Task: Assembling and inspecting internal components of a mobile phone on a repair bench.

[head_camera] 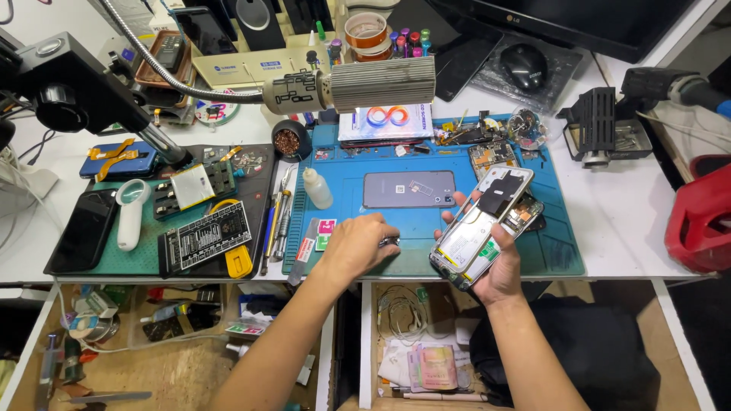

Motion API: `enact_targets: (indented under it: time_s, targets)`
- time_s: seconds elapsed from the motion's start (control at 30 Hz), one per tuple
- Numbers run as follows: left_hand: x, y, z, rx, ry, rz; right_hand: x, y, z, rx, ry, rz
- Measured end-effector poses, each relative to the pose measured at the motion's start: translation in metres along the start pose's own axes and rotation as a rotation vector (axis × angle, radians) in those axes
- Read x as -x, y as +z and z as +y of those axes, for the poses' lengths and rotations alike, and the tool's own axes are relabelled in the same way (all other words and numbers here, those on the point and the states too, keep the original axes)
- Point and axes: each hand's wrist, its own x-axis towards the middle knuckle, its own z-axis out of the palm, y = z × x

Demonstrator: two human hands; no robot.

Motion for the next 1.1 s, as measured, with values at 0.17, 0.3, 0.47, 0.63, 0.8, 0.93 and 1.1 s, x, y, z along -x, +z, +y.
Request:
enact_targets:
  time_s: [0.17,0.3,0.47,0.63,0.8,0.93,1.1]
  targets:
    - [0.000,0.048,-0.017,-0.177,0.115,0.197,-0.002,0.002,-0.002,-0.001,0.000,0.024]
    - [0.006,0.066,-0.014,-0.390,0.275,0.472,-0.002,0.002,-0.001,-0.006,0.006,0.024]
    - [0.014,0.041,-0.004,0.008,0.121,0.399,-0.001,0.004,-0.001,-0.002,0.001,0.044]
    - [0.015,0.036,0.000,0.250,-0.004,0.393,0.000,0.007,-0.002,0.011,0.013,0.036]
    - [0.013,0.058,0.002,0.014,0.056,0.401,0.000,0.006,-0.003,0.024,0.017,0.047]
    - [0.012,0.061,-0.002,0.054,0.049,0.357,0.000,0.005,-0.003,0.020,0.014,0.042]
    - [0.011,0.025,0.000,0.410,-0.050,0.190,-0.001,0.002,-0.002,-0.024,0.019,0.033]
